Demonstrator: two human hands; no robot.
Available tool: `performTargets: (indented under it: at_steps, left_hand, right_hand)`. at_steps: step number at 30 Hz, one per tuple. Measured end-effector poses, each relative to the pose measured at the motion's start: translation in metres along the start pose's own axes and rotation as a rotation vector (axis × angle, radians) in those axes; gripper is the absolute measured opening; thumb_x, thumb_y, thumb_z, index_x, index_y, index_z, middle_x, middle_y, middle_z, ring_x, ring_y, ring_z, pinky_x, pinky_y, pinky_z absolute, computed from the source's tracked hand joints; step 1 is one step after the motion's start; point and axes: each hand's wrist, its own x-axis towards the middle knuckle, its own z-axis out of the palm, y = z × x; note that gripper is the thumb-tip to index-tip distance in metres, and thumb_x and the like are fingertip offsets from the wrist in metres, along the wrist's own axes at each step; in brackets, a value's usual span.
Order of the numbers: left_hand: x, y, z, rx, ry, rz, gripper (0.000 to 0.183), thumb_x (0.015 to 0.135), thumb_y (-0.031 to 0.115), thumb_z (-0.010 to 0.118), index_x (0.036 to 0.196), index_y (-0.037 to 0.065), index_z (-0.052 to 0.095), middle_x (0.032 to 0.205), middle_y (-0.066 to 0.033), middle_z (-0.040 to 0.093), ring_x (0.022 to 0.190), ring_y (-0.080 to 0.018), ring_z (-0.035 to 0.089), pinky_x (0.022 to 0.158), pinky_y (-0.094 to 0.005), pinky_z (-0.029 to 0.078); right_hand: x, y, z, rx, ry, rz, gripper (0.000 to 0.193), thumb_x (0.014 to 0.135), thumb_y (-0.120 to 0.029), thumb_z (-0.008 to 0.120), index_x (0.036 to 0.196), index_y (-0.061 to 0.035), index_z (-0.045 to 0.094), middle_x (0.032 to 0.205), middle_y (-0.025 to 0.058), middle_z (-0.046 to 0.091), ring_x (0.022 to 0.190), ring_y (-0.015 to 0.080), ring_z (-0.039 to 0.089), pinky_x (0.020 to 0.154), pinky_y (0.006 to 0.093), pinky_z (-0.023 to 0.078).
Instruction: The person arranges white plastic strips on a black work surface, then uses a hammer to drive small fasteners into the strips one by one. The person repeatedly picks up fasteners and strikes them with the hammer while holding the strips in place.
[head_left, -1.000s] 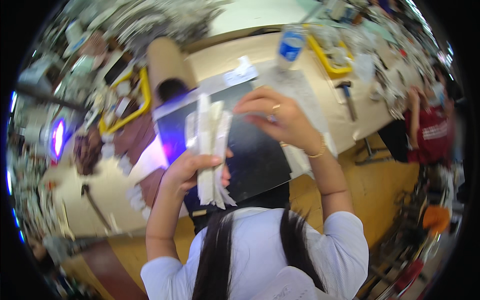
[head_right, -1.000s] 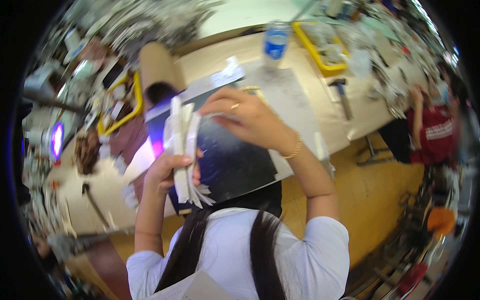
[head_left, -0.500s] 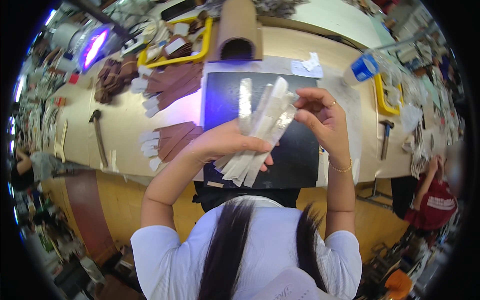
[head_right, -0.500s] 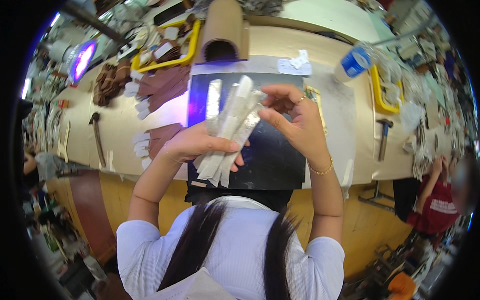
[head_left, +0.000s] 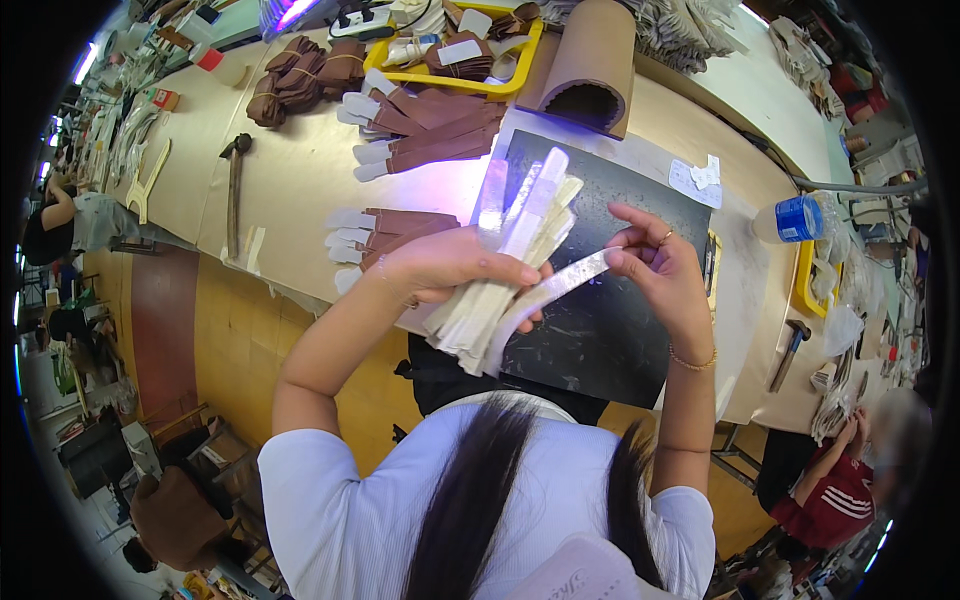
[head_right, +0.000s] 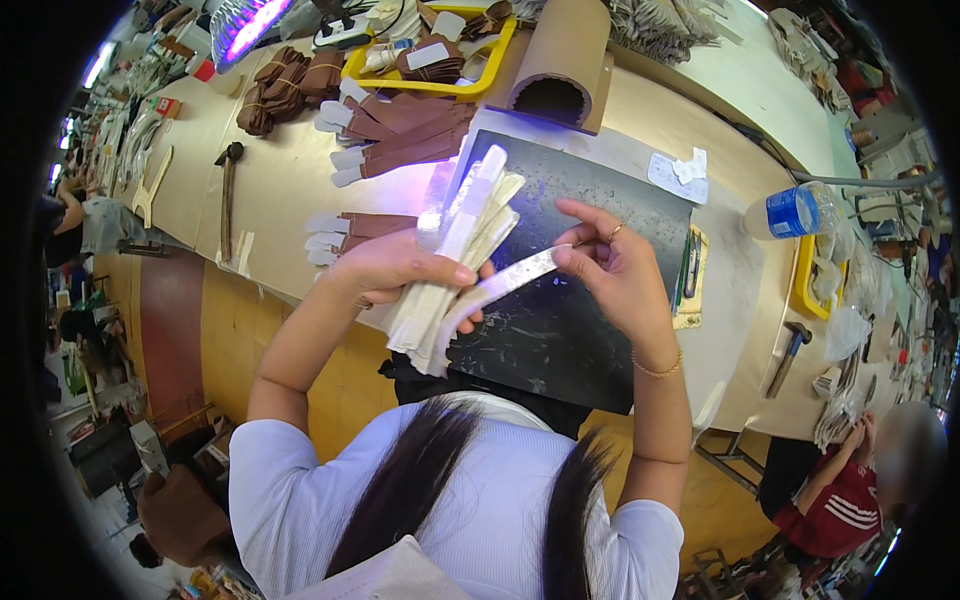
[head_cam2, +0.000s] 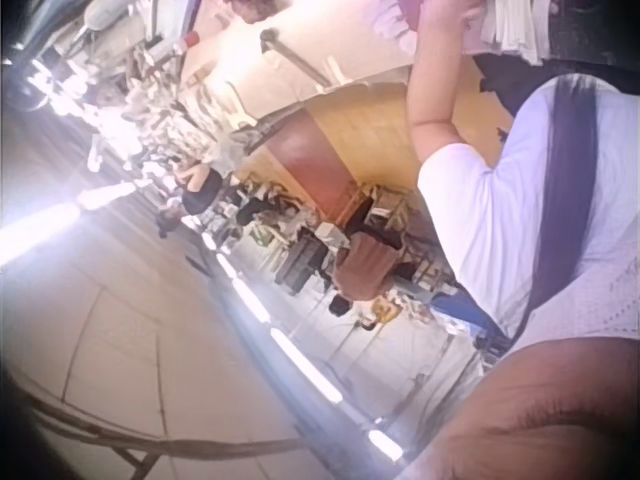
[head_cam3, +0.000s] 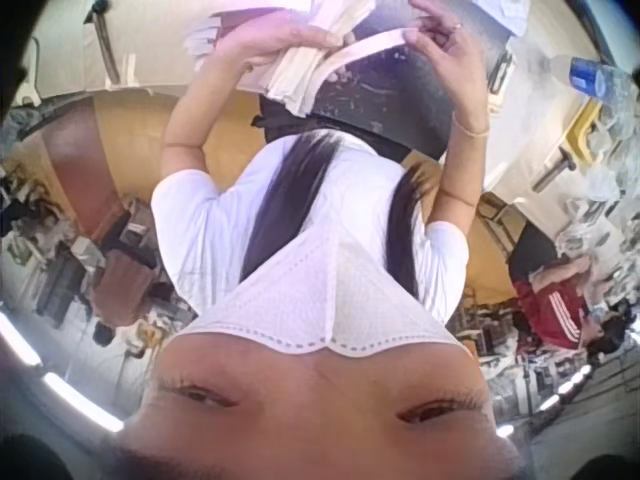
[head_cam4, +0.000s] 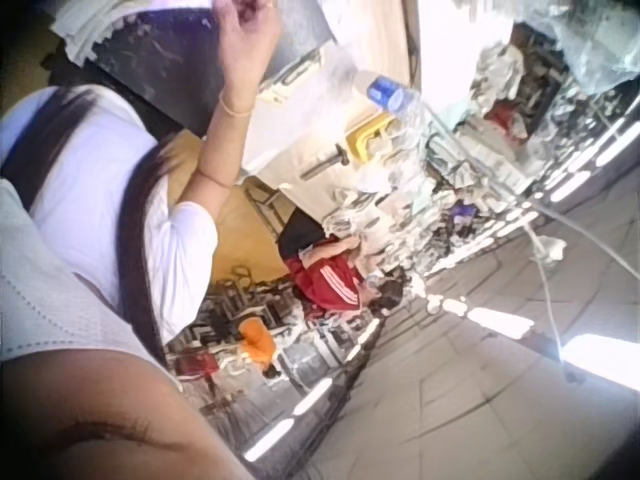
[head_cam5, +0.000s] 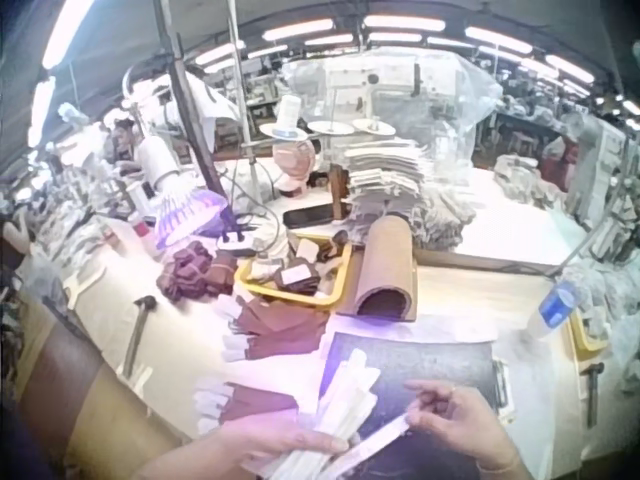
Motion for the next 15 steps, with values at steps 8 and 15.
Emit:
performTargets:
  at_steps: [8, 15]
  left_hand:
    - [-0.054, 0.029, -0.082, 0.006, 0.219, 0.207, 0.045, 0.085, 0.014, 0.063, 0.121, -0.006, 0.046, 0.089, -0.0226, 0.065, 0.071, -0.0308, 0.070, 0.064, -0.0398, 0.062]
    - [-0.069, 0.049, -0.098, 0.074, 0.384, 0.394, 0.046, 0.088, 0.022, 0.061, 0.125, -0.002, 0.046, 0.090, -0.0173, 0.066, 0.076, -0.0244, 0.069, 0.067, -0.0338, 0.059]
  right_hand:
    - [0.061, 0.031, -0.011, -0.067, 0.210, -0.055, 0.022, 0.089, -0.007, 0.062, 0.109, 0.0024, 0.063, 0.087, 0.0039, 0.066, 0.078, 0.0102, 0.064, 0.074, 0.0230, 0.052]
    - [0.082, 0.063, -0.026, -0.258, 0.318, 0.086, 0.017, 0.087, -0.004, 0.063, 0.102, 0.0023, 0.065, 0.085, 0.0067, 0.068, 0.072, 0.0118, 0.067, 0.060, 0.0231, 0.054]
